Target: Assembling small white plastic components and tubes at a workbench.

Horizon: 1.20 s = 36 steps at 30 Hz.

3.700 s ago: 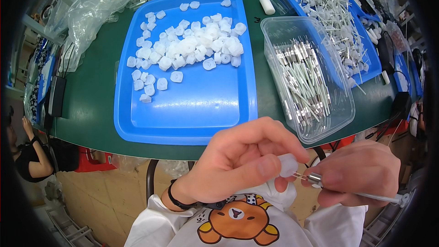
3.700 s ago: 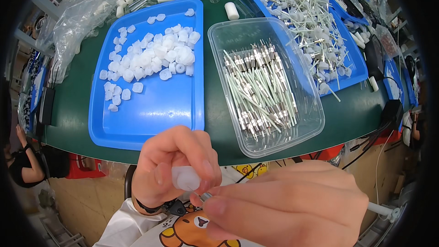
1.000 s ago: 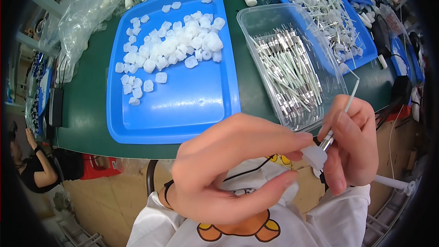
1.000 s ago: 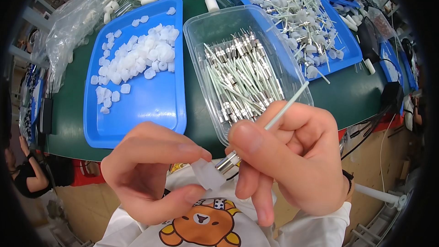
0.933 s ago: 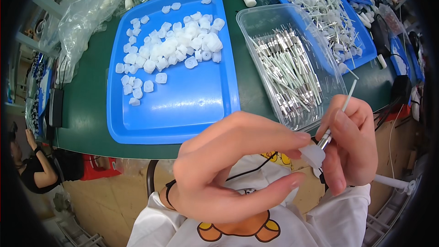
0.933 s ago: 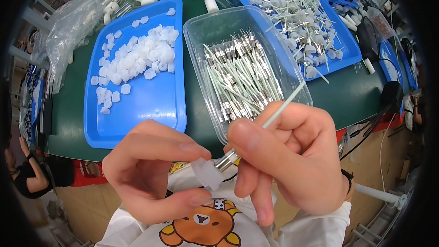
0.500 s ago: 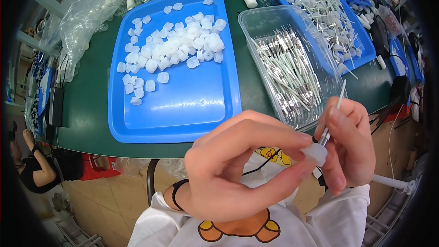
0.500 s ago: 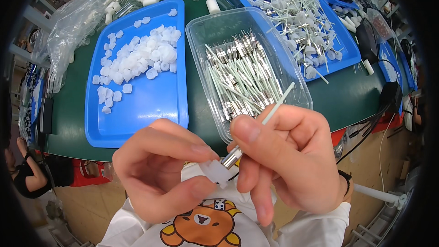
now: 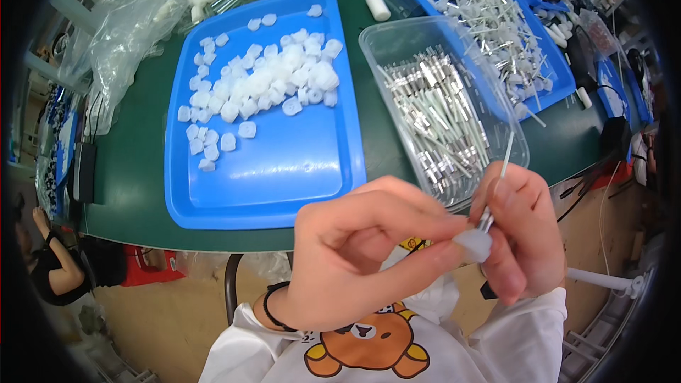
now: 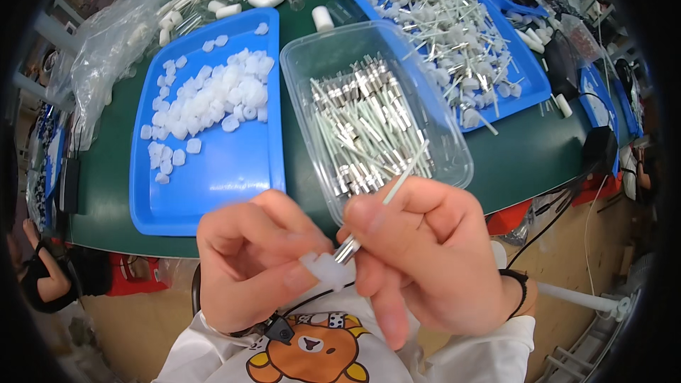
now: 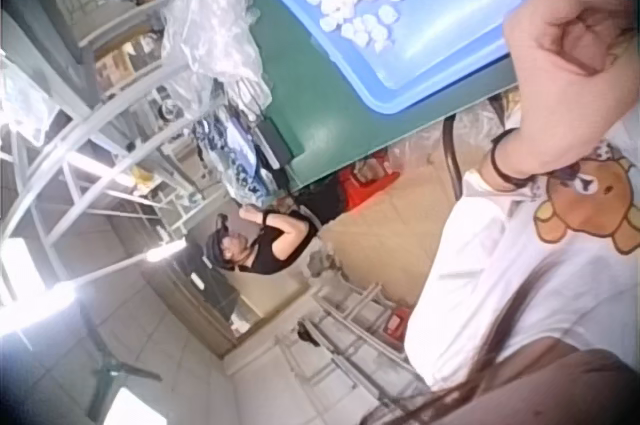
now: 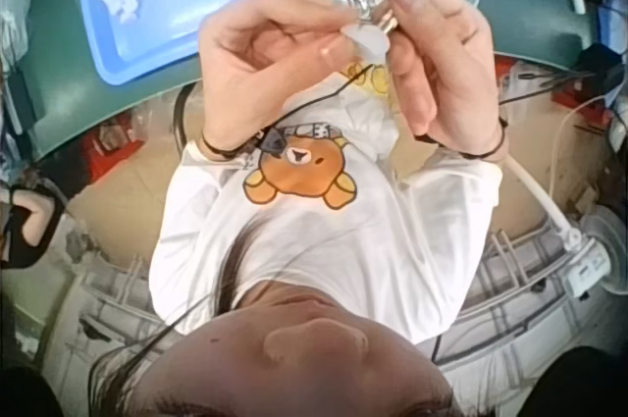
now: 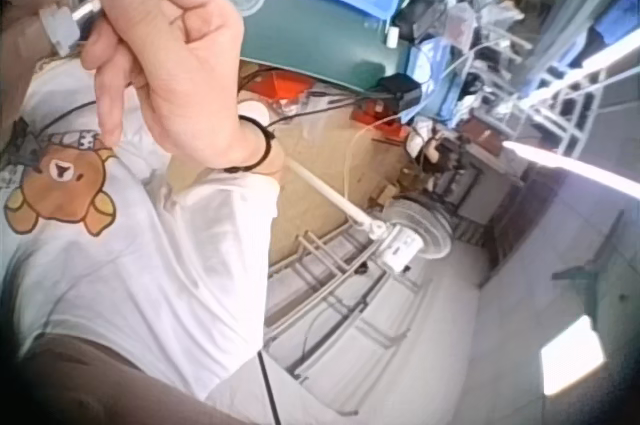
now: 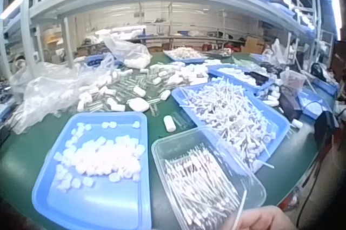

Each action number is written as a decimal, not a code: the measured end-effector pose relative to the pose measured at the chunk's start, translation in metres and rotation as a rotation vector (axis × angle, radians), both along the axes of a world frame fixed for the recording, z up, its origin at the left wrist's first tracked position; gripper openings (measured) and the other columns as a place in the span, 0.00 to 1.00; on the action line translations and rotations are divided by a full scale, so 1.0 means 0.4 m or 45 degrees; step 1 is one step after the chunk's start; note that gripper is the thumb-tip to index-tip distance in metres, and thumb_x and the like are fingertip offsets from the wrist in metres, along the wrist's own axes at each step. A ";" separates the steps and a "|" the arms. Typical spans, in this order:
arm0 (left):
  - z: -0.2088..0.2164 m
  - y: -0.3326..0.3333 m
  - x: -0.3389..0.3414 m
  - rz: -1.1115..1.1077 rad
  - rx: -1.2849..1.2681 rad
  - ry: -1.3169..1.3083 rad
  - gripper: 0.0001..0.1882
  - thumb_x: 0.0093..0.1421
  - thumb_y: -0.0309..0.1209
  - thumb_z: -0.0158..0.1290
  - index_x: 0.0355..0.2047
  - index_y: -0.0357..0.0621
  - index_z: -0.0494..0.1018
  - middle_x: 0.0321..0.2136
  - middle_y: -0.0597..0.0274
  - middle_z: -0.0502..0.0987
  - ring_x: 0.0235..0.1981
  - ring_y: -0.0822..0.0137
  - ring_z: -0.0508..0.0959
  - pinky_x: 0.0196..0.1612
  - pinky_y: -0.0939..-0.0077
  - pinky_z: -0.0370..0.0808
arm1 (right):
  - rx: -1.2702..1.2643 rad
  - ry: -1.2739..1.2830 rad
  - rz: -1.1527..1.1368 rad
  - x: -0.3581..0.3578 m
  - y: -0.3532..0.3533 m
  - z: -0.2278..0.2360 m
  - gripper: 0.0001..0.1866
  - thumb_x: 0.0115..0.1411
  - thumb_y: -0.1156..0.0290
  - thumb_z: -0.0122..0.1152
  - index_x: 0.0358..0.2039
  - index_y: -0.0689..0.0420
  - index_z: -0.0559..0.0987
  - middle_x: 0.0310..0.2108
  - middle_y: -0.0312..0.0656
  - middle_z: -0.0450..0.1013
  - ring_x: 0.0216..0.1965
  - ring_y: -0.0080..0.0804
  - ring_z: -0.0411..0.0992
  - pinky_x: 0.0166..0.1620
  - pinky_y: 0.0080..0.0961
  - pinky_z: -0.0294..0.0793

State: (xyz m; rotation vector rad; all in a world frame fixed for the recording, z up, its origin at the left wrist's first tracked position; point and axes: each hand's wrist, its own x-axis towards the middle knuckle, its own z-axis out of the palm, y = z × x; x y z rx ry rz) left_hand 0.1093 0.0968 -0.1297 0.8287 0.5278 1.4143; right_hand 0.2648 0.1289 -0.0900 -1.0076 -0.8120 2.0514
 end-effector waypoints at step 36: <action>-0.011 0.040 -0.188 0.973 0.199 1.478 0.09 0.43 0.22 0.52 0.28 0.38 0.71 0.29 0.57 0.72 0.30 0.67 0.71 0.33 0.78 0.65 | 2.013 -1.635 0.489 0.024 -0.086 0.029 0.18 0.36 0.79 0.56 0.33 0.60 0.71 0.19 0.36 0.66 0.16 0.27 0.63 0.17 0.21 0.62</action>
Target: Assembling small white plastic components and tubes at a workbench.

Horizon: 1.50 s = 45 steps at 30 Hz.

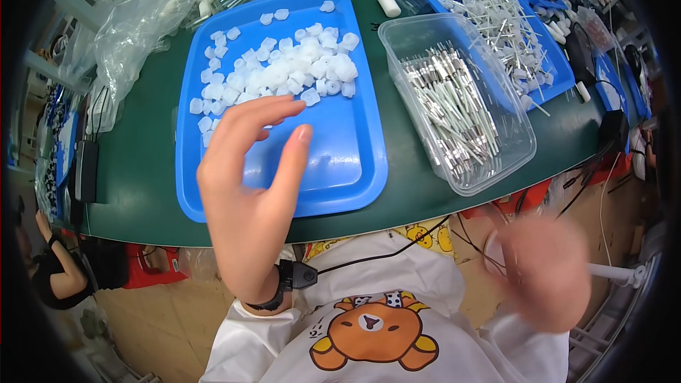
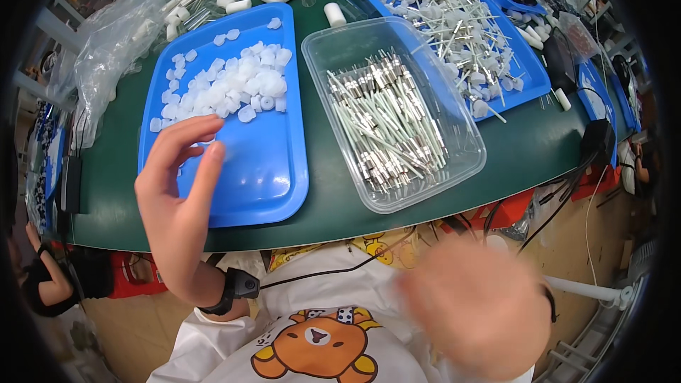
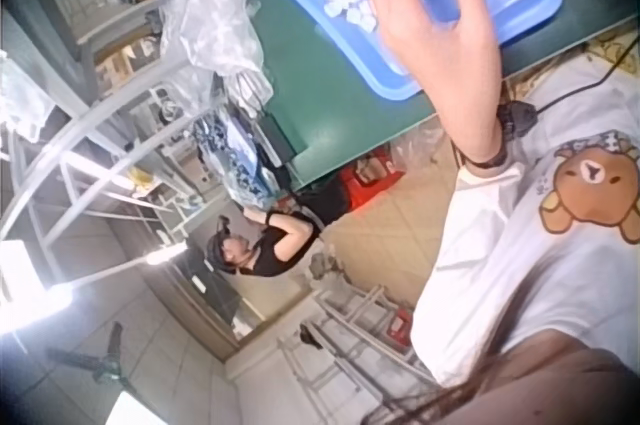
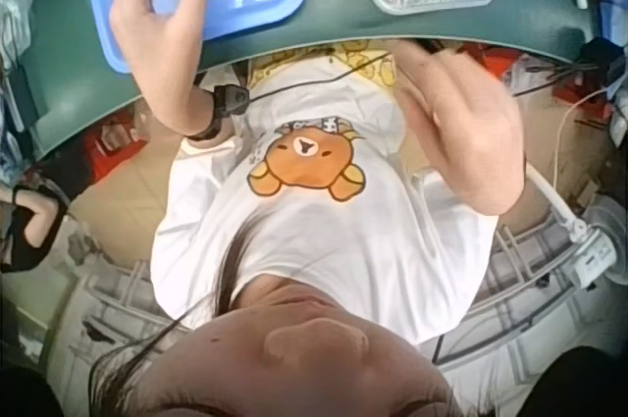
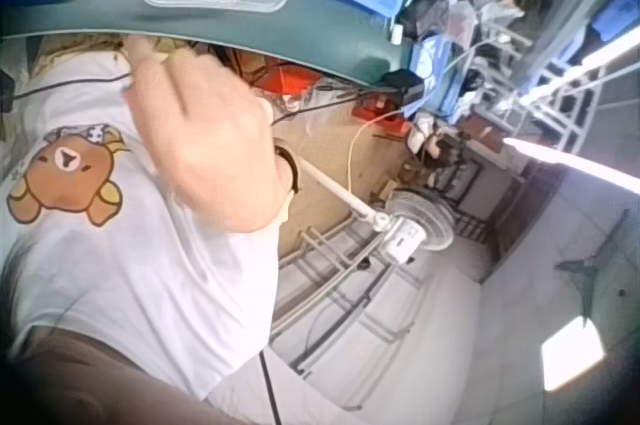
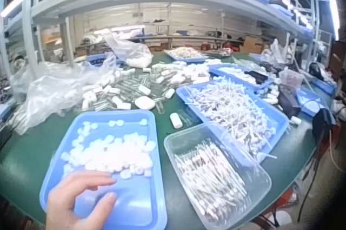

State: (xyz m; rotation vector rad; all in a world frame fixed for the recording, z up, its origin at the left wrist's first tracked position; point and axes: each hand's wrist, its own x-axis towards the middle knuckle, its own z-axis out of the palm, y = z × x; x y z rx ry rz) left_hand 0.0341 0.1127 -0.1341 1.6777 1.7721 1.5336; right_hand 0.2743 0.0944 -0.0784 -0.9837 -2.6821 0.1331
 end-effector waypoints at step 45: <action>-0.034 0.055 0.056 0.189 -0.253 0.651 0.08 0.44 0.21 0.49 0.28 0.38 0.65 0.26 0.54 0.68 0.30 0.57 0.68 0.33 0.69 0.64 | -1.462 1.600 0.086 -0.025 0.063 -0.089 0.08 0.42 0.81 0.57 0.25 0.70 0.73 0.22 0.50 0.68 0.14 0.26 0.67 0.15 0.12 0.63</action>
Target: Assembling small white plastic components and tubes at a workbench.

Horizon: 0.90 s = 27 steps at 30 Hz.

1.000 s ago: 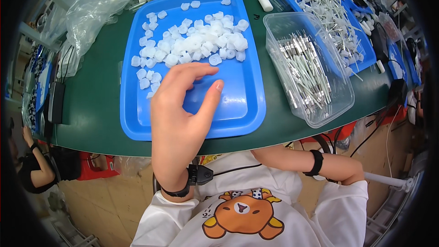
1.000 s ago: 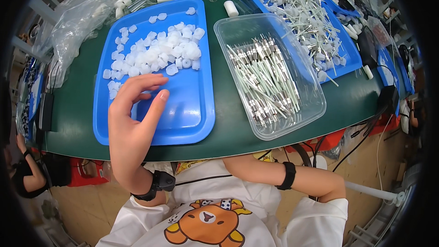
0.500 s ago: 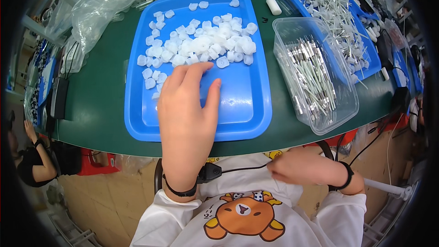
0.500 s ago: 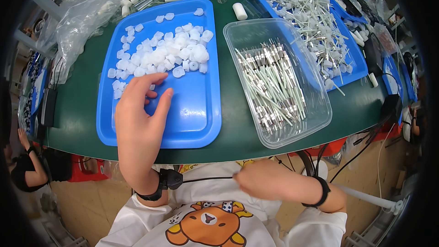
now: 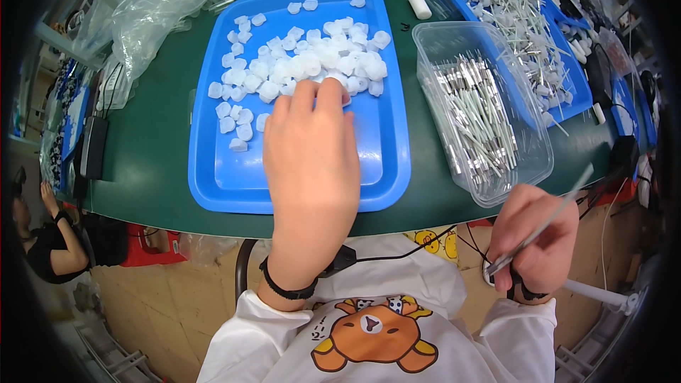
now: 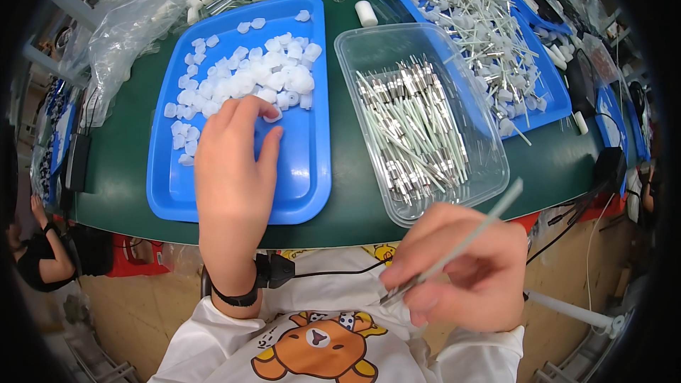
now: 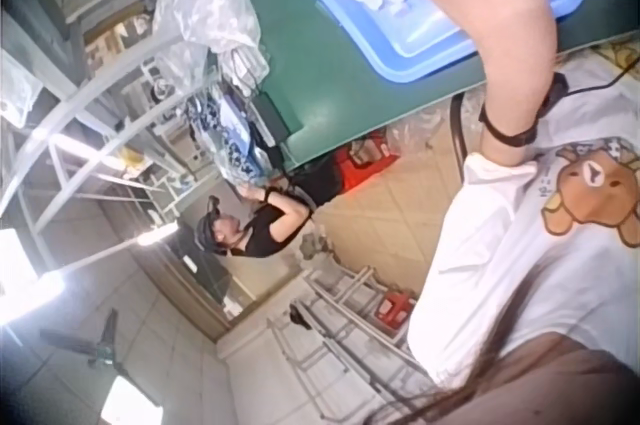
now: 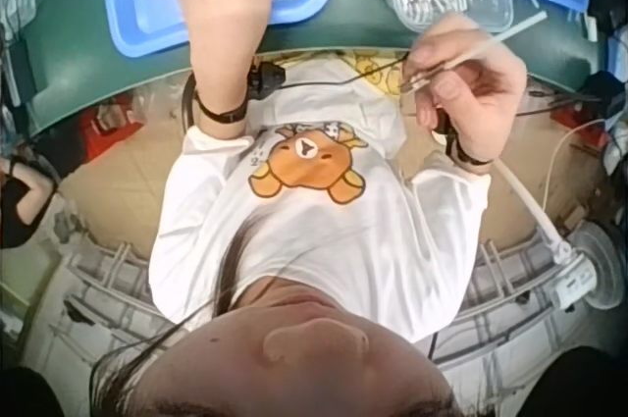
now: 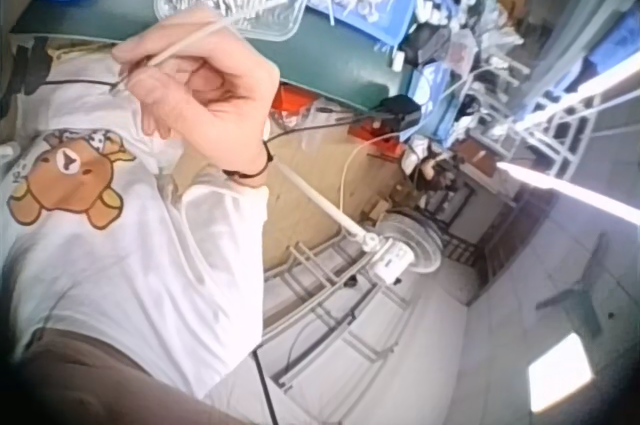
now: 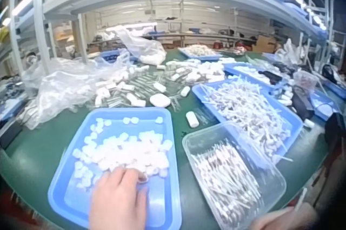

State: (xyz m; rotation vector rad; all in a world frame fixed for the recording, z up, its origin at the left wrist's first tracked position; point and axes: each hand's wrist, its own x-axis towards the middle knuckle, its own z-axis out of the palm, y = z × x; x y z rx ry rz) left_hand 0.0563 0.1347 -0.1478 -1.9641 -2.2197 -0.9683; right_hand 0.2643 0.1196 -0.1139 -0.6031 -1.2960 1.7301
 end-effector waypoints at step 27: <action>0.038 -0.147 0.108 -1.095 -0.256 -2.191 0.14 0.48 0.17 0.47 0.35 0.27 0.59 0.30 0.39 0.67 0.29 0.59 0.73 0.31 0.76 0.74 | 1.111 -0.286 -0.046 0.036 -0.010 0.013 0.10 0.50 0.71 0.55 0.31 0.59 0.65 0.29 0.47 0.65 0.24 0.33 0.70 0.25 0.20 0.75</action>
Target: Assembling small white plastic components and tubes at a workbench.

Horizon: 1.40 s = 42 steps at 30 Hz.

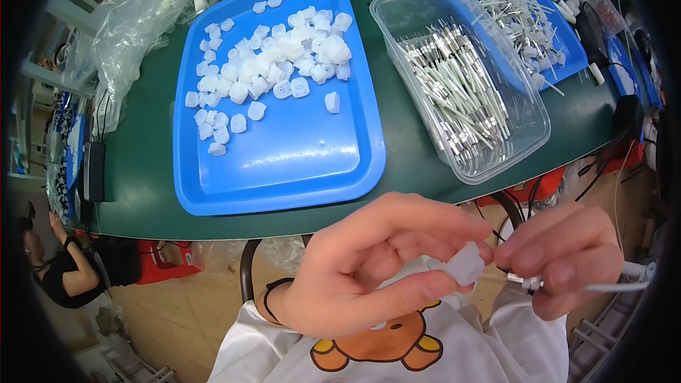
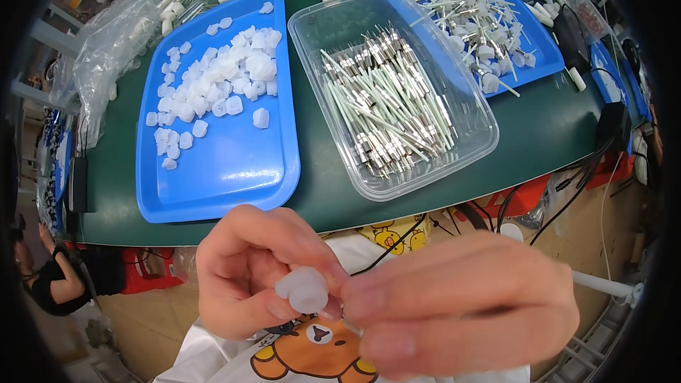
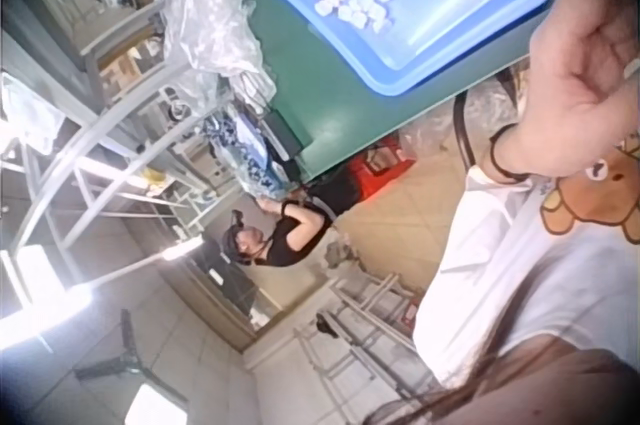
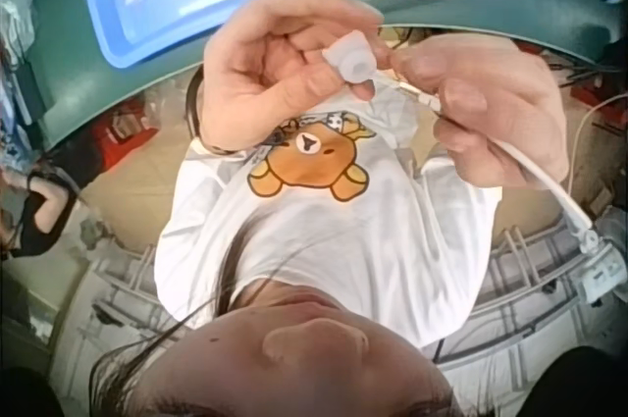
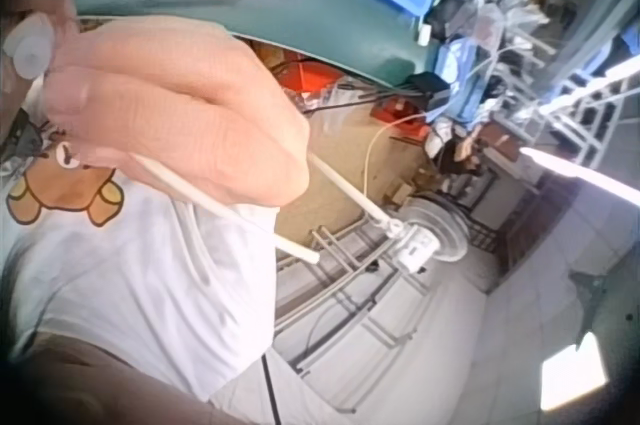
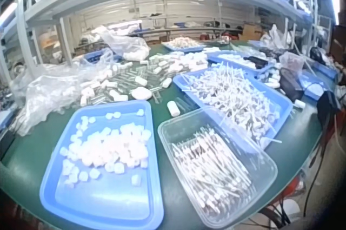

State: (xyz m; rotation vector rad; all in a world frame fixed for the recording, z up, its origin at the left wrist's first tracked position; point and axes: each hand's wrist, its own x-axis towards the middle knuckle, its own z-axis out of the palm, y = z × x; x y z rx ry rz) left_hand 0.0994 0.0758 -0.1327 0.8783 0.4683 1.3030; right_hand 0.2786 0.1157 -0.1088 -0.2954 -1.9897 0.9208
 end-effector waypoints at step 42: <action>-0.034 0.019 0.009 0.174 0.245 0.058 0.13 0.44 0.13 0.49 0.30 0.31 0.61 0.28 0.36 0.69 0.30 0.56 0.75 0.34 0.73 0.75 | 0.215 -0.130 0.020 0.011 0.005 -0.012 0.20 0.41 0.74 0.63 0.34 0.60 0.66 0.32 0.48 0.67 0.30 0.39 0.70 0.27 0.25 0.74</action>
